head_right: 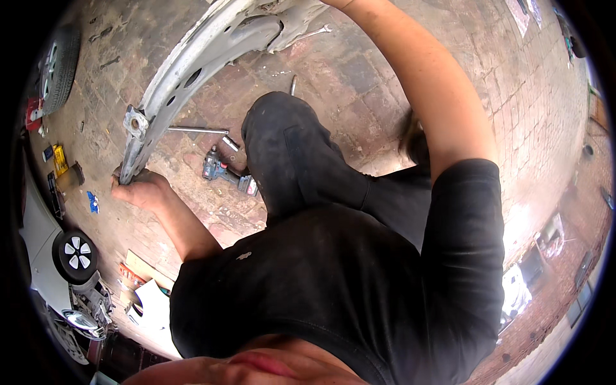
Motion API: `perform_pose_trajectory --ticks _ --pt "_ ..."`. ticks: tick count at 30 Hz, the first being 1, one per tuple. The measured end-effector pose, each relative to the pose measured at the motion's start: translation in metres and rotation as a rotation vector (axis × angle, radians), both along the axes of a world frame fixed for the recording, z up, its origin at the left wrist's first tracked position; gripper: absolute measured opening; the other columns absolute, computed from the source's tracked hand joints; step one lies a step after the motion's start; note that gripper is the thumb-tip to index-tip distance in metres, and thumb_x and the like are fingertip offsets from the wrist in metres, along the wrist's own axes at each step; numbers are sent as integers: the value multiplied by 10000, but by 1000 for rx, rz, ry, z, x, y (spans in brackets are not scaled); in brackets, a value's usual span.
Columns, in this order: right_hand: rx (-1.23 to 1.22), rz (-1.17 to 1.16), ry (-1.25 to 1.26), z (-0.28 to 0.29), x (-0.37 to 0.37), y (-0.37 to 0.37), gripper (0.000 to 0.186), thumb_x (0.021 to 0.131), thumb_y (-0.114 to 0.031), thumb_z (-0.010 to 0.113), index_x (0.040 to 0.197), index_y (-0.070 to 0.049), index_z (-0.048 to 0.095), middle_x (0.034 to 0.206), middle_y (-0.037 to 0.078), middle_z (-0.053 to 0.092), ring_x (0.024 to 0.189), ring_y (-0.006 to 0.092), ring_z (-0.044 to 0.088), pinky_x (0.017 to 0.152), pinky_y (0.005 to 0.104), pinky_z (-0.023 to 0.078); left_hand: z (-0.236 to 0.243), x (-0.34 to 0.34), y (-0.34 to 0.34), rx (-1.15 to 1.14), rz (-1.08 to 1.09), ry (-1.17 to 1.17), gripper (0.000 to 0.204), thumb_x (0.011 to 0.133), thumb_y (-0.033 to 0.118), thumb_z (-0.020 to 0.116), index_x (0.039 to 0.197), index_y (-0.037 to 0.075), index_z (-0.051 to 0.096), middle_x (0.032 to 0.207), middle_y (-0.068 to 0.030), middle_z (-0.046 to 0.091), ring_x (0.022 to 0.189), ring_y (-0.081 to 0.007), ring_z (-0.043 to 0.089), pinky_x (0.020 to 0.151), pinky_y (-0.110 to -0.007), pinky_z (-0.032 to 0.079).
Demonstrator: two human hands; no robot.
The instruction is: The person is kneeling on the floor and working on a car subframe. They use a wrench and a power drill to remove bolts and separate components of the subframe. The person then places the separated parts on the floor.
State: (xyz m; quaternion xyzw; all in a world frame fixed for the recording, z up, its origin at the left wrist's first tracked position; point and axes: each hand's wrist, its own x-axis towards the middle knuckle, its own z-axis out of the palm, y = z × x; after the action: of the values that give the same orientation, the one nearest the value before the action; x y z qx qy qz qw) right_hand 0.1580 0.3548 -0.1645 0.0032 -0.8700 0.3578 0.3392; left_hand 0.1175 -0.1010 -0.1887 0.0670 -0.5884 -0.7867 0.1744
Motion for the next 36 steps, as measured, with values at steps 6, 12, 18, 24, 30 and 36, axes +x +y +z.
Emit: perform_pose_trajectory --ticks 6,12,18,24,30,36 --pt "101 22 -23 -5 21 4 530 864 -404 626 1157 35 573 1020 250 620 979 414 596 874 466 471 -8 24 3 58 27 5 350 941 395 438 871 74 558 896 -43 566 916 -184 524 877 -358 389" --pt "390 -405 135 64 74 60 929 754 -398 793 1427 24 312 1460 296 335 1356 482 300 1138 510 256 -5 26 -1 -31 130 -25 401 921 419 405 950 38 527 993 -82 532 988 -220 511 909 -400 399" --pt "-1016 -309 227 75 154 217 918 825 -656 628 1463 -56 351 1418 183 474 1299 388 441 1068 586 335 -21 53 22 -10 294 25 590 914 478 350 1169 -31 503 1247 -171 513 1167 -298 493 1037 -457 378" --pt "-1584 177 166 86 205 247 750 902 -559 567 1449 -91 356 1452 196 418 1313 421 404 1027 711 312 -17 120 3 214 154 -128 703 899 502 327 1256 -81 492 1316 -242 515 1193 -377 521 1061 -516 379" --pt "-1670 -114 -285 49 279 259 469 966 -167 564 1319 99 407 1377 281 455 1263 448 482 1026 568 496 -20 207 12 417 48 -407 672 953 437 309 1331 -116 360 1341 -292 464 1291 -450 431 1110 -573 313" --pt "-1835 -219 -763 -87 396 255 345 957 -374 597 994 -31 609 773 68 643 567 108 616 410 169 494 -84 255 10 532 74 -520 570 1020 372 244 1344 -41 465 1369 -219 521 1273 -367 492 1123 -527 341"
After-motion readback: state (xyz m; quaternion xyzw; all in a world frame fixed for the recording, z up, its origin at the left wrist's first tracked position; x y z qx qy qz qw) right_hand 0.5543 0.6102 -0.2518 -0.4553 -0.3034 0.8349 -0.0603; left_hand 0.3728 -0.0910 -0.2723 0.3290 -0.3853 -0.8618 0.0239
